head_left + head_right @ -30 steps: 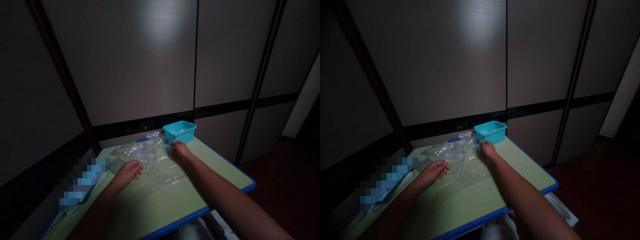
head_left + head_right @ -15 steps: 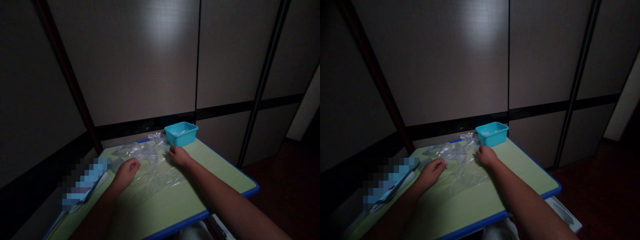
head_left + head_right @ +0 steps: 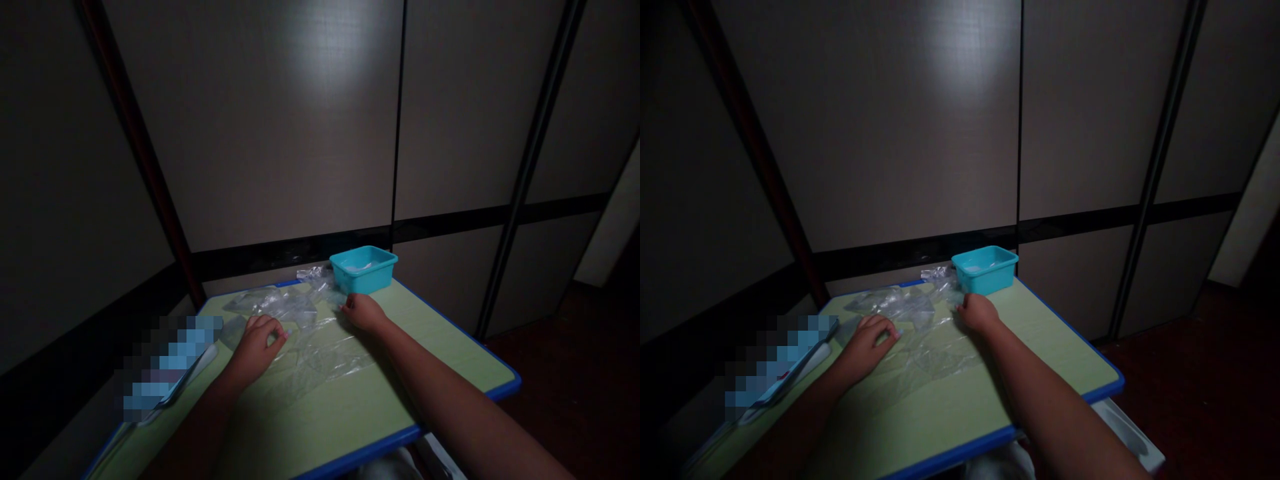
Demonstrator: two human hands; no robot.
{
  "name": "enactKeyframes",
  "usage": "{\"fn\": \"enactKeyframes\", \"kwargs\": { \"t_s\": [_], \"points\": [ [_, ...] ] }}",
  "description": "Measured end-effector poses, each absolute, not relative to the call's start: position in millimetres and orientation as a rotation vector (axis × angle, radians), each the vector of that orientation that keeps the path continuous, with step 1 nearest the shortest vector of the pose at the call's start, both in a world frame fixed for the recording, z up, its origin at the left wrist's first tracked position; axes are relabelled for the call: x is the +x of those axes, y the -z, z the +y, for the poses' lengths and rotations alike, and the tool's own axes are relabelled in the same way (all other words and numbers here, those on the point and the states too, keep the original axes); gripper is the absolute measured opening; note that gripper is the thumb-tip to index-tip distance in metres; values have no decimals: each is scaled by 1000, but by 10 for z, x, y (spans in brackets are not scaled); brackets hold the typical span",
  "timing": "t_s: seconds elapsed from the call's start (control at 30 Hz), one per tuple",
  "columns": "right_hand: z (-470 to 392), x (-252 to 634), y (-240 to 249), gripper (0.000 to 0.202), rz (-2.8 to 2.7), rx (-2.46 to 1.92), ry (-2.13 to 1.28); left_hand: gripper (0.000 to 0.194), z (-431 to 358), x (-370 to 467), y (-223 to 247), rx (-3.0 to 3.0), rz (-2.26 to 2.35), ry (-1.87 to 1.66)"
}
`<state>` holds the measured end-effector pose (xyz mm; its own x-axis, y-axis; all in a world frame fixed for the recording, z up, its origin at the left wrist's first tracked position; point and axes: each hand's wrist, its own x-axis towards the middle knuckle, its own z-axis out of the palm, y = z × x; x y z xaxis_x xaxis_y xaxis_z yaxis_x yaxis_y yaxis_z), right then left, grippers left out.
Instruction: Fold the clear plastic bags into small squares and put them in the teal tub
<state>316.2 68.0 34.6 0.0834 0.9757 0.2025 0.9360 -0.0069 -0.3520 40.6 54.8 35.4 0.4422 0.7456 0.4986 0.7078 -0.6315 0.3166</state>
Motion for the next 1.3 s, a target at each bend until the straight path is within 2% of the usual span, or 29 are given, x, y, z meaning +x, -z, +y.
{"fn": "enactKeyframes", "kwargs": {
  "t_s": [0.8, 1.1, 1.3],
  "points": [
    [630, 3144, -364, 27, -1944, -1989, -123, 16, 554, 406, -343, 2615, 1283, -967],
    [626, 3128, -372, 29, -1965, -1967, -142, 30, 577, 369, -285, 2363, 1507, -803],
    [632, 3137, -351, 28, -1961, -1952, -136, 35, 539, 417, -290, 2298, 1336, -819]
  ]
}}
